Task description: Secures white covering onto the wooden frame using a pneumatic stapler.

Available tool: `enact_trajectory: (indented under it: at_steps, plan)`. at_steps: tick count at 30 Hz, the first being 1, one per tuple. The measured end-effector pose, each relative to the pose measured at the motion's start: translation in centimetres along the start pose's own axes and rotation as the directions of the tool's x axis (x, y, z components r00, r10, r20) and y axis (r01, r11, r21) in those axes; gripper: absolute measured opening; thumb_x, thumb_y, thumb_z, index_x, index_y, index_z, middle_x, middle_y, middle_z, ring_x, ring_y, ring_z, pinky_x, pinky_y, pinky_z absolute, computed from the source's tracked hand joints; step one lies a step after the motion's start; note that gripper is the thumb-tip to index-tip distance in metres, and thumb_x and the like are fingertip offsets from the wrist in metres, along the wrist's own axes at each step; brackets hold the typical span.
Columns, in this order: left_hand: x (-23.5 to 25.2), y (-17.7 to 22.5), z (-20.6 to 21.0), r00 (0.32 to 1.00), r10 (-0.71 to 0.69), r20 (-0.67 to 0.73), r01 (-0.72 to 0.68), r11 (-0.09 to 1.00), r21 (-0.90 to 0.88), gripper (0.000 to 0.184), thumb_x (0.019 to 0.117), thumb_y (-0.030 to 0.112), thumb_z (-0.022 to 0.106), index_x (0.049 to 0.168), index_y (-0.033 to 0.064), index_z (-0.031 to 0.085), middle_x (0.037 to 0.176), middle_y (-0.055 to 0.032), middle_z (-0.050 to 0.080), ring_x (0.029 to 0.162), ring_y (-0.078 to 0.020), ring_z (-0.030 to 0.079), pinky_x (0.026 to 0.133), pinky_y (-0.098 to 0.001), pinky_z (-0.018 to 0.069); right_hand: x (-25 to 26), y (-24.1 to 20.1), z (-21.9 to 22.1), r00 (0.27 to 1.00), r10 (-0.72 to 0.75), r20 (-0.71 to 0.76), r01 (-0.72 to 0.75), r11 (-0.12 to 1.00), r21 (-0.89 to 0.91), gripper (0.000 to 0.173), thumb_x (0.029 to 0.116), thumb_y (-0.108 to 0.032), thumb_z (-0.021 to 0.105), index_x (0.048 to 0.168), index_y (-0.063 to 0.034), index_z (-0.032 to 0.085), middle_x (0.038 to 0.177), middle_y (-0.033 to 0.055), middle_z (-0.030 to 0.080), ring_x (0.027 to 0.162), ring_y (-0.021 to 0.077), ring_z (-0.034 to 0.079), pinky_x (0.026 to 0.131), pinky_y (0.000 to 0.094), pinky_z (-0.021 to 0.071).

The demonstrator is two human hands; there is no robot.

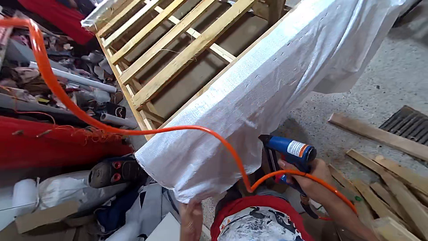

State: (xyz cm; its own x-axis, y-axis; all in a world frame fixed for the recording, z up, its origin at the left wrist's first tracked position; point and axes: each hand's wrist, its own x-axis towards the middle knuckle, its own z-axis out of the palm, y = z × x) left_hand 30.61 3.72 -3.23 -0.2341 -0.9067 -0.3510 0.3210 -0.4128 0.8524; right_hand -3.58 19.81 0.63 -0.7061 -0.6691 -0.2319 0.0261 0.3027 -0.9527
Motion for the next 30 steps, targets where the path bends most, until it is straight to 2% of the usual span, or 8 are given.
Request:
enact_trajectory:
  at_steps: [2, 5, 9, 11, 14, 19, 26, 30]
  plan:
    - [0.3, -0.6, 3.7, 0.994, -0.113, 0.002, 0.113, 0.99, 0.089, 0.069, 0.0751, 0.031, 0.091, 0.125, 0.001, 0.054, 0.106, -0.0077, 0.074, 0.098, -0.0167, 0.073, 0.091, -0.039, 0.0611, -0.1, -0.6, 1.0, 0.999, 0.052, -0.001, -0.052, 0.998, 0.02, 0.036, 0.0859, -0.049, 0.076, 0.095, -0.0147, 0.073, 0.068, 0.0051, 0.07, 0.054, 0.0213, 0.068, 0.052, 0.0391, 0.0613]
    - [2.2, -2.9, 7.3, 0.992, -0.122, -0.009, 0.122, 0.974, 0.191, 0.049, 0.0905, 0.01, 0.077, 0.13, -0.0081, 0.055, 0.115, -0.0162, 0.071, 0.108, -0.0213, 0.07, 0.098, -0.0417, 0.0592, -0.3, -2.1, 2.9, 0.997, 0.078, -0.02, -0.076, 0.994, 0.083, 0.033, 0.0868, -0.043, 0.075, 0.094, -0.0118, 0.071, 0.065, 0.009, 0.067, 0.053, 0.0246, 0.066, 0.052, 0.041, 0.0599]
    - [2.2, -4.0, 7.6, 0.983, -0.181, 0.044, 0.16, 0.943, 0.292, 0.051, 0.0934, 0.022, 0.075, 0.131, -0.0066, 0.055, 0.112, -0.0148, 0.072, 0.104, -0.0186, 0.072, 0.095, -0.0394, 0.0609, -1.2, -3.8, 4.6, 0.994, 0.058, -0.097, -0.049, 0.994, 0.095, 0.031, 0.0899, -0.043, 0.072, 0.094, -0.0125, 0.071, 0.066, 0.009, 0.066, 0.053, 0.0244, 0.065, 0.053, 0.0399, 0.06]
    - [3.1, -4.3, 7.8, 0.993, -0.115, 0.023, 0.091, 0.88, 0.465, 0.044, 0.0985, 0.027, 0.07, 0.126, -0.0061, 0.062, 0.111, -0.0133, 0.074, 0.104, -0.0155, 0.073, 0.096, -0.0356, 0.0608, -1.3, -4.1, 5.3, 0.991, 0.034, -0.128, -0.024, 0.997, 0.078, 0.03, 0.09, -0.044, 0.073, 0.091, -0.0134, 0.072, 0.065, 0.0086, 0.067, 0.052, 0.0251, 0.066, 0.051, 0.0409, 0.0601]
    - [5.6, -5.4, 6.5, 0.987, 0.069, 0.144, -0.155, 0.612, 0.775, 0.041, 0.1036, 0.024, 0.06, 0.129, -0.0075, 0.063, 0.122, -0.0185, 0.071, 0.119, -0.0174, 0.067, 0.109, -0.0376, 0.0505, -0.7, -6.5, 5.9, 0.989, 0.0, -0.149, 0.003, 1.0, 0.022, 0.029, 0.0909, -0.044, 0.073, 0.096, -0.0156, 0.073, 0.068, 0.0069, 0.07, 0.054, 0.0235, 0.068, 0.052, 0.04, 0.0619]
    - [7.0, -7.3, 5.9, 0.968, 0.22, 0.118, -0.241, 0.709, 0.663, 0.042, 0.0959, 0.016, 0.069, 0.125, -0.0122, 0.061, 0.118, -0.0197, 0.071, 0.113, -0.014, 0.068, 0.103, -0.0308, 0.0545, 3.2, -13.1, 5.8, 0.986, -0.064, -0.157, 0.013, 0.951, -0.309, 0.034, 0.0952, -0.054, 0.065, 0.091, -0.0198, 0.07, 0.062, 0.0, 0.066, 0.048, 0.016, 0.064, 0.044, 0.0387, 0.0568]
    - [8.1, -7.1, 4.6, 0.954, 0.171, 0.247, -0.301, 0.567, 0.767, 0.04, 0.1003, 0.026, 0.063, 0.123, -0.0061, 0.067, 0.118, -0.0178, 0.072, 0.117, -0.0174, 0.068, 0.107, -0.0362, 0.0522, 5.6, -16.7, 7.3, 0.992, 0.112, -0.061, -0.126, 0.935, -0.332, 0.05, 0.0959, -0.06, 0.064, 0.091, -0.0104, 0.068, 0.061, 0.0108, 0.063, 0.046, 0.026, 0.062, 0.045, 0.0443, 0.0558]
    - [8.6, -7.8, 4.1, 0.944, 0.158, 0.289, -0.329, 0.514, 0.793, 0.042, 0.1021, 0.034, 0.059, 0.122, -0.0021, 0.07, 0.118, -0.0168, 0.073, 0.119, -0.0208, 0.067, 0.108, -0.0401, 0.0509, 2.6, -17.1, 11.3, 0.997, 0.082, -0.01, -0.078, 0.898, -0.432, 0.046, 0.0955, -0.059, 0.064, 0.085, -0.0137, 0.07, 0.061, 0.0065, 0.066, 0.05, 0.0227, 0.065, 0.05, 0.0437, 0.0594]
